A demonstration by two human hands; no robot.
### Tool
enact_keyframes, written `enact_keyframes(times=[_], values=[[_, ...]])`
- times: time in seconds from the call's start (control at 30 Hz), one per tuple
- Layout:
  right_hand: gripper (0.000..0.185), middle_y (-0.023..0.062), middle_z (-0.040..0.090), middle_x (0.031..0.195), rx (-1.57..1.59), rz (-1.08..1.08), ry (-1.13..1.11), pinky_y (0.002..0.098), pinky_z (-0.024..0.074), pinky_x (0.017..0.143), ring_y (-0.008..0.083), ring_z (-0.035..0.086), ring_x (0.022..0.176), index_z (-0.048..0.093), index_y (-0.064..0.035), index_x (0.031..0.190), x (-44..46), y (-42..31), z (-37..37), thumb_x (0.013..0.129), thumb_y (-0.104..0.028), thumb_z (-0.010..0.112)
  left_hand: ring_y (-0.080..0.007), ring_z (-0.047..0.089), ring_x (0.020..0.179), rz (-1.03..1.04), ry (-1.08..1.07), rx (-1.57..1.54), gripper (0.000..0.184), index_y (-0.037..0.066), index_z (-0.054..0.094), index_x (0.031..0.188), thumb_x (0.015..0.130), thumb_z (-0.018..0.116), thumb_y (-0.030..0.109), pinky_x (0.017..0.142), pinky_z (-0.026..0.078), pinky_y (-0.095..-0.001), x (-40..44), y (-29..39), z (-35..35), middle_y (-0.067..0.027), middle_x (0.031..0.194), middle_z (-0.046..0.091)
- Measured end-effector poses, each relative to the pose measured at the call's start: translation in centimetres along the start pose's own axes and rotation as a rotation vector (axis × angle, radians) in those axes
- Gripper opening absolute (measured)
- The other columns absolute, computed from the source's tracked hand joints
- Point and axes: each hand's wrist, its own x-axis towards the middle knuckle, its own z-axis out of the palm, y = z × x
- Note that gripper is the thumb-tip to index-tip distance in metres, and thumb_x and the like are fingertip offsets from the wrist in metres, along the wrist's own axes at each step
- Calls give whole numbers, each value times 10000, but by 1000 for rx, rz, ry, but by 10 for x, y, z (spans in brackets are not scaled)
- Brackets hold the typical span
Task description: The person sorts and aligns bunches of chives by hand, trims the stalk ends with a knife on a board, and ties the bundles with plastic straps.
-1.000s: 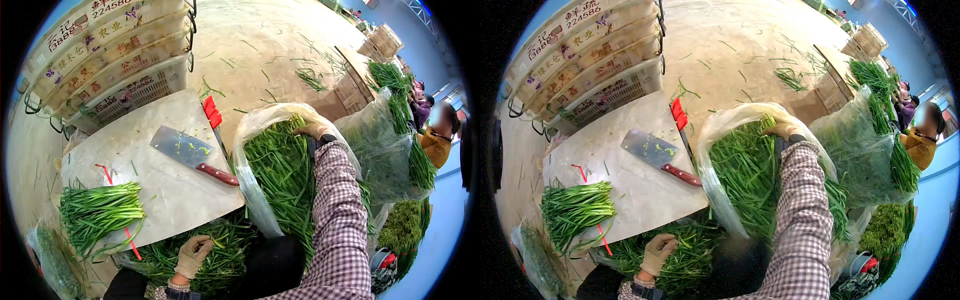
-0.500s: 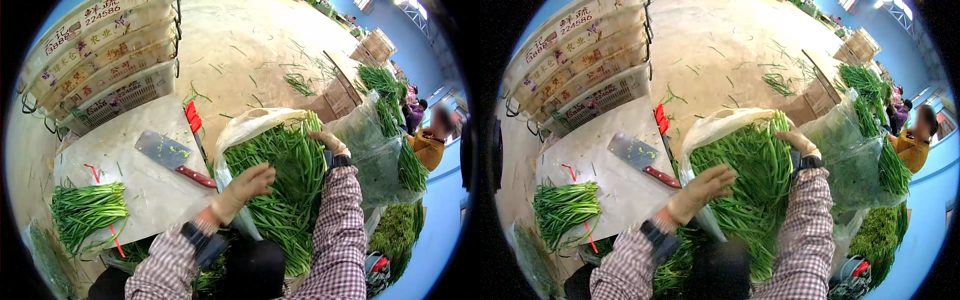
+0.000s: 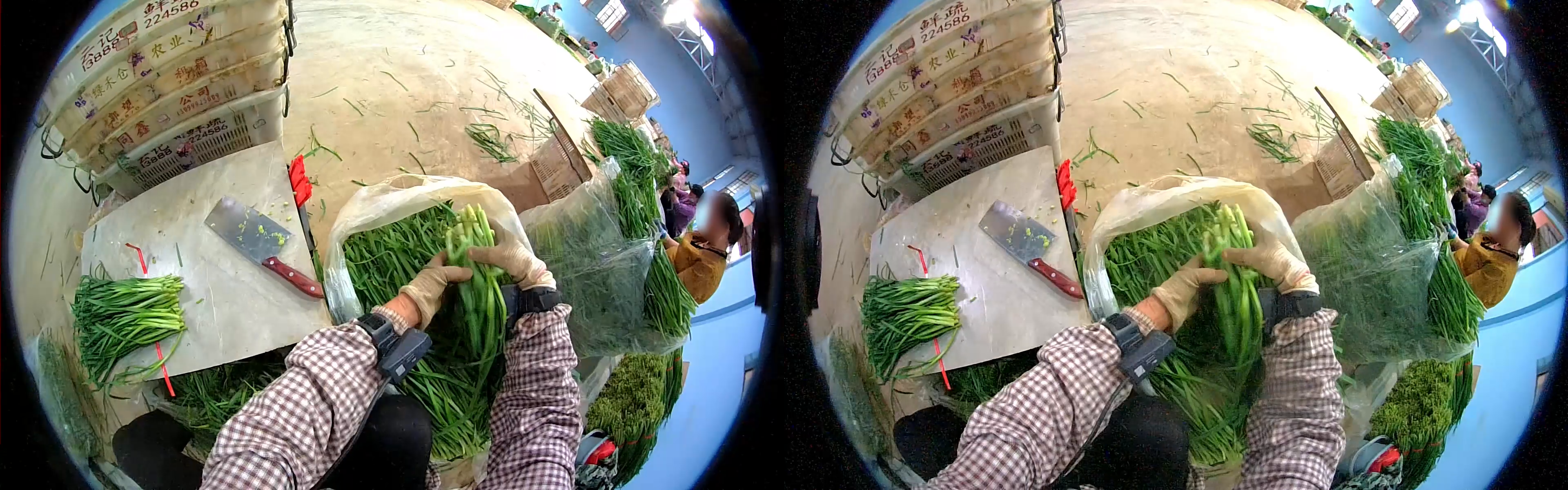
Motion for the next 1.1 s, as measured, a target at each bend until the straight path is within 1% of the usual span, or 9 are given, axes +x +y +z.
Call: enact_keyframes(times=[0.17, 0.27, 0.3, 0.47, 0.63, 0.77, 0.9, 1.0, 1.1], values=[[827, 105, 550, 1316, -327, -384, 56, 318, 397, 1059, 212, 511, 1205, 406, -7, 1433, -27, -37, 3, 706, -30, 800, -216, 582, 1085, 56, -81, -305, 824, 239, 398, 1452, 724, 634, -68, 924, 513, -376, -27, -1, 26, -35, 1191, 592], [1012, 121, 503, 1373, 98, -290, 47, 337, 388, 1073, 235, 485, 1249, 269, -4, 1499, -59, -44, -5, 652, -22, 824, -195, 565, 1117, 279, -133, -143, 891, 243, 379, 1476, 690, 628, -96, 942, 487, -333, -51, -1, 54, -15, 1258, 572], [1081, 128, 482, 1397, 199, -240, 57, 344, 384, 1079, 244, 475, 1266, 219, -4, 1519, -74, -48, -8, 631, -21, 835, -212, 487, 1256, 234, -236, -136, 931, 218, 299, 1517, 695, 599, -100, 1067, 412, -375, -63, 0, 65, -29, 1371, 506], [1501, 146, 409, 1483, 292, -248, 237, 369, 353, 1115, 253, 443, 1325, 24, -41, 1553, -172, -106, -1, 394, -113, 976, -285, 467, 1307, 950, -27, 761, 784, 61, 287, 1491, 839, 702, 195, 1075, 420, -385, -100, -34, 114, -137, 1429, 444], [1455, 113, 458, 1426, 240, -209, 262, 336, 409, 1047, 204, 480, 1249, 48, -48, 1557, -208, -123, 29, 456, -174, 991, -389, 217, 1439, 897, 119, 1592, 786, 48, 280, 1504, 820, 549, 327, 1171, 241, -484, -136, -29, 128, -194, 1512, 313], [1297, 75, 525, 1338, 258, -171, 195, 295, 452, 981, 169, 531, 1157, 159, -45, 1548, -219, -163, 46, 544, -176, 970, -354, 131, 1477, 841, -111, 839, 794, 59, 189, 1534, 842, 520, 266, 1212, 137, -444, -177, -25, 132, -165, 1584, 193], [746, 24, 618, 1055, 50, -202, 283, 277, 513, 810, 126, 582, 913, 458, -24, 1327, -218, -184, 50, 704, -98, 862, -282, 101, 1498, 864, -153, 406, 950, 99, 25, 1560, 818, 615, 155, 1213, 107, -378, -194, -41, 126, -135, 1609, 143], [707, 39, 630, 1027, 4, -307, 289, 272, 524, 778, 128, 596, 897, 471, -17, 1324, -204, -201, 51, 714, -64, 826, -251, 167, 1478, 897, -374, 49, 1047, 124, -4, 1560, 807, 718, 221, 1194, 195, -381, -205, -28, 112, -116, 1620, 80], [738, 88, 636, 1103, -28, -447, 130, 304, 529, 806, 168, 626, 981, 492, -11, 1337, -204, -245, 81, 678, -62, 818, -222, 120, 1483, 1021, -313, 123, 1087, 124, -22, 1565, 793, 734, 245, 1200, 162, -372, -222, -6, 99, -103, 1616, 86]])
